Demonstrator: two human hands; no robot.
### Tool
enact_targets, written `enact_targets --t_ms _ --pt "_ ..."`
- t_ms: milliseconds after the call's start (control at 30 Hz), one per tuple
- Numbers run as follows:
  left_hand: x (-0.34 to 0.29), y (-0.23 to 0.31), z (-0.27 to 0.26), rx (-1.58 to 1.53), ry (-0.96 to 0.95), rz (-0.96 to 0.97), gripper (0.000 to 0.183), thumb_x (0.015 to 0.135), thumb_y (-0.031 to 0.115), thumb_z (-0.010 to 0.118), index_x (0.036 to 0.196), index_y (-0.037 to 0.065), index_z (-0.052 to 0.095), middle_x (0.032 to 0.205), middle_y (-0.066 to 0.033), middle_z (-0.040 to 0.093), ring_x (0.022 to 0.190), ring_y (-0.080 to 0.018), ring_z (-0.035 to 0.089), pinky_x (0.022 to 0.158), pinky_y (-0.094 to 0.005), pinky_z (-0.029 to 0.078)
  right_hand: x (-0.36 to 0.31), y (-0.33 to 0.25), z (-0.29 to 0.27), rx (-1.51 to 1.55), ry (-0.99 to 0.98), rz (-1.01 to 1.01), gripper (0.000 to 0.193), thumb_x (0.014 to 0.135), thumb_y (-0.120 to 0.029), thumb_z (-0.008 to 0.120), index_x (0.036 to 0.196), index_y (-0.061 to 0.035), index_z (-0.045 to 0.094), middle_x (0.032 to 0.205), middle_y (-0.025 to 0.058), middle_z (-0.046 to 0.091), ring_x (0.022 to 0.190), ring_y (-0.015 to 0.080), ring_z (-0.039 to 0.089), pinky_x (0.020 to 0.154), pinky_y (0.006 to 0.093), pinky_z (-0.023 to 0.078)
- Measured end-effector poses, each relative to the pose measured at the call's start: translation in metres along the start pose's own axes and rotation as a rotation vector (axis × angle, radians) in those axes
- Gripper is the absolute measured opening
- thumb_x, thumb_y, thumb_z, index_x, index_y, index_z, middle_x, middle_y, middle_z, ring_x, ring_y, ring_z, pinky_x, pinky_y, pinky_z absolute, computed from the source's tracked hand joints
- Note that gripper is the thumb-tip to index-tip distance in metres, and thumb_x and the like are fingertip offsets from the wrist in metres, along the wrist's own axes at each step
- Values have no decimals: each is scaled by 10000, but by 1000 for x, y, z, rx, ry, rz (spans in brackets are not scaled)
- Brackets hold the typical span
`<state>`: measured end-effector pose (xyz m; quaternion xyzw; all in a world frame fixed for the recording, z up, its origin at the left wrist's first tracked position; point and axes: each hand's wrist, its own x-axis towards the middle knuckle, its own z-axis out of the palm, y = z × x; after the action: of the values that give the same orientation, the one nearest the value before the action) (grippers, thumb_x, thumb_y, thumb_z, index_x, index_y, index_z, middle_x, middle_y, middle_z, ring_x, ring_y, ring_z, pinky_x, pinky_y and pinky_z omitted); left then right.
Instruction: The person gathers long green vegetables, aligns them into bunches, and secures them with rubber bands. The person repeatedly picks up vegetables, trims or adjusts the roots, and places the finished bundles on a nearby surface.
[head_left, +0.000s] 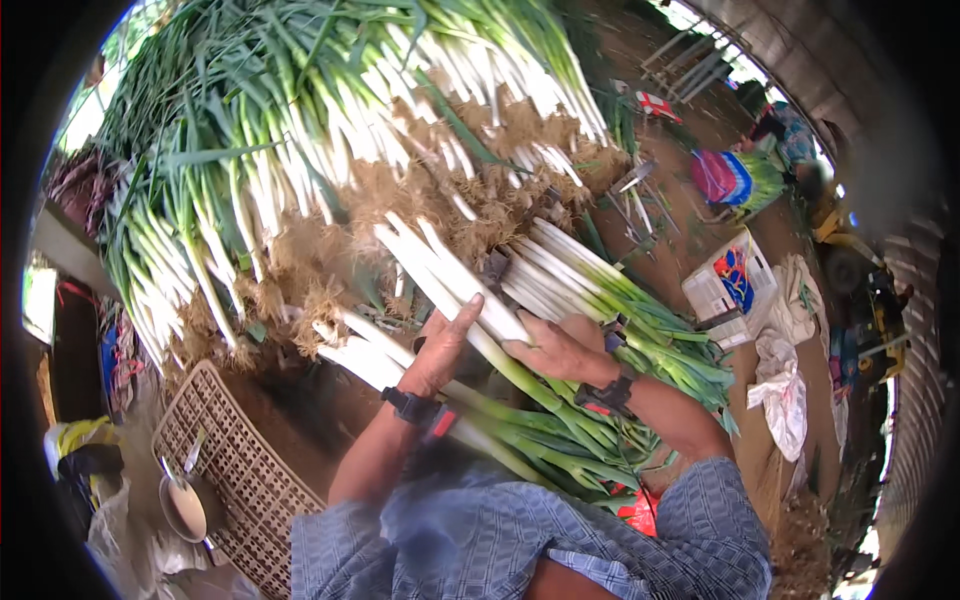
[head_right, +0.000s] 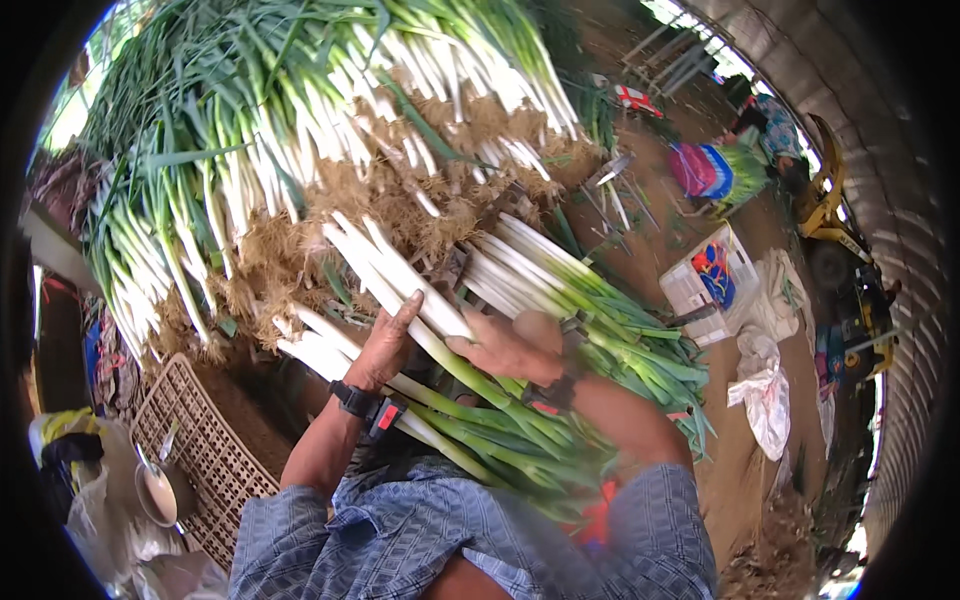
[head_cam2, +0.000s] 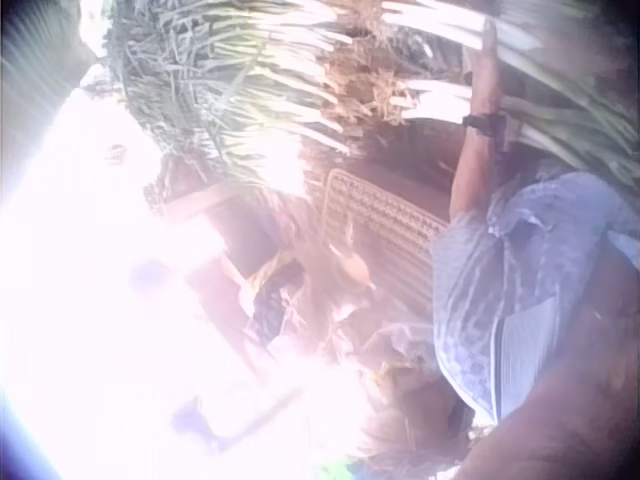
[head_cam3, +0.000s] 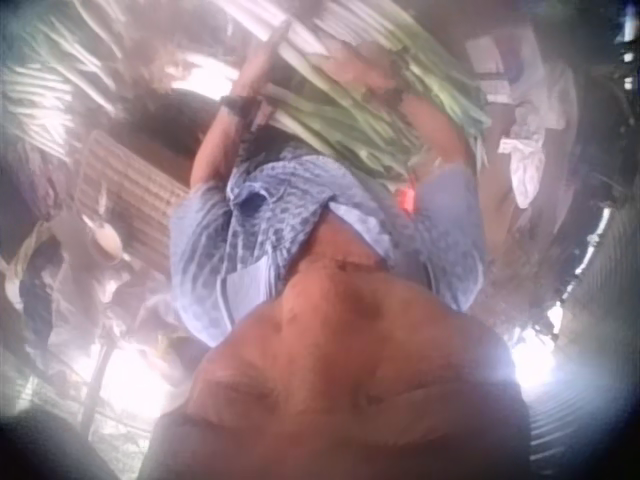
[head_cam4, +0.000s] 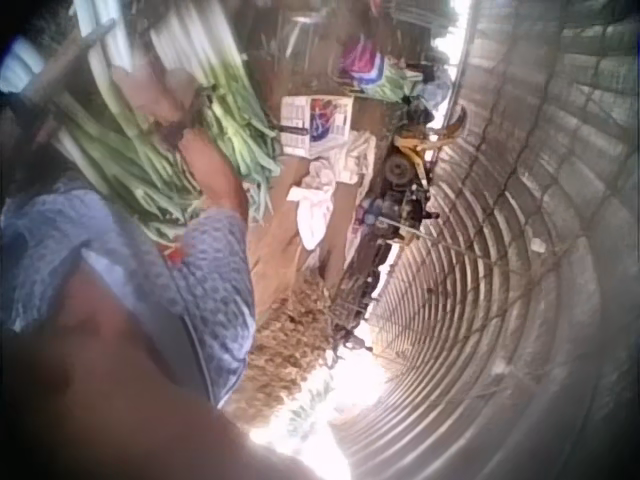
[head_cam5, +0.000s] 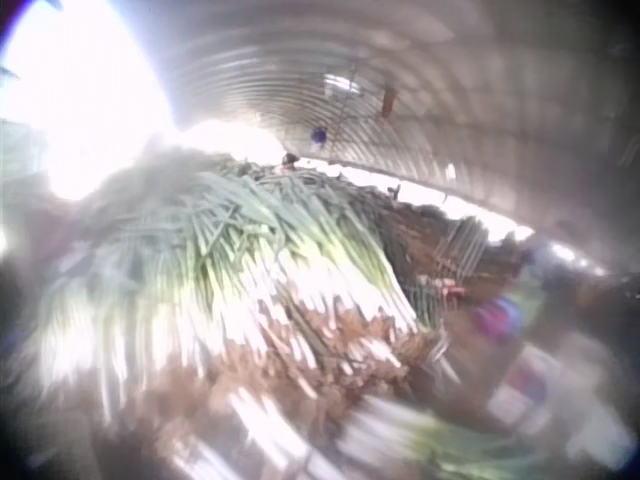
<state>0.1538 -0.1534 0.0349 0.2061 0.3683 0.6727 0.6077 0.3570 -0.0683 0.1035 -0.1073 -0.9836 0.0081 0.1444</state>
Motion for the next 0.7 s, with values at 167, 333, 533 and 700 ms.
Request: enact_targets --t_ms 167,333,533,700 --pt "-8 -9 8 208 -47 -21 514 1025 390 681 1347 20 526 1271 -69 593 1169 -169 557 1012 -359 486 29 -12 -5 817 -290 564 639 1000 -267 623 1542 -19 395 1327 252 639 1247 352 617 1033 427 477" --pt "-20 1 19 245 6 -1 600 1017 498 658 1321 -15 585 1212 -100 652 1111 -176 588 975 -339 491 15 -10 26 836 -118 333 925 818 -293 839 1560 -9 365 1309 245 653 1226 350 638 1034 423 485" --pt "-81 35 -2 574 -46 50 363 995 253 708 1209 -37 669 1068 -128 723 964 -172 665 863 -317 544 25 -13 -6 841 -351 563 670 765 -163 803 1349 43 548 1149 164 695 1050 234 659 927 369 530" --pt "-143 36 -64 451 404 29 223 978 217 735 930 13 660 746 -12 673 586 -59 576 538 -219 449 8 -12 -25 917 -367 623 594 749 -188 839 1262 25 629 1035 107 700 959 191 664 886 338 530"
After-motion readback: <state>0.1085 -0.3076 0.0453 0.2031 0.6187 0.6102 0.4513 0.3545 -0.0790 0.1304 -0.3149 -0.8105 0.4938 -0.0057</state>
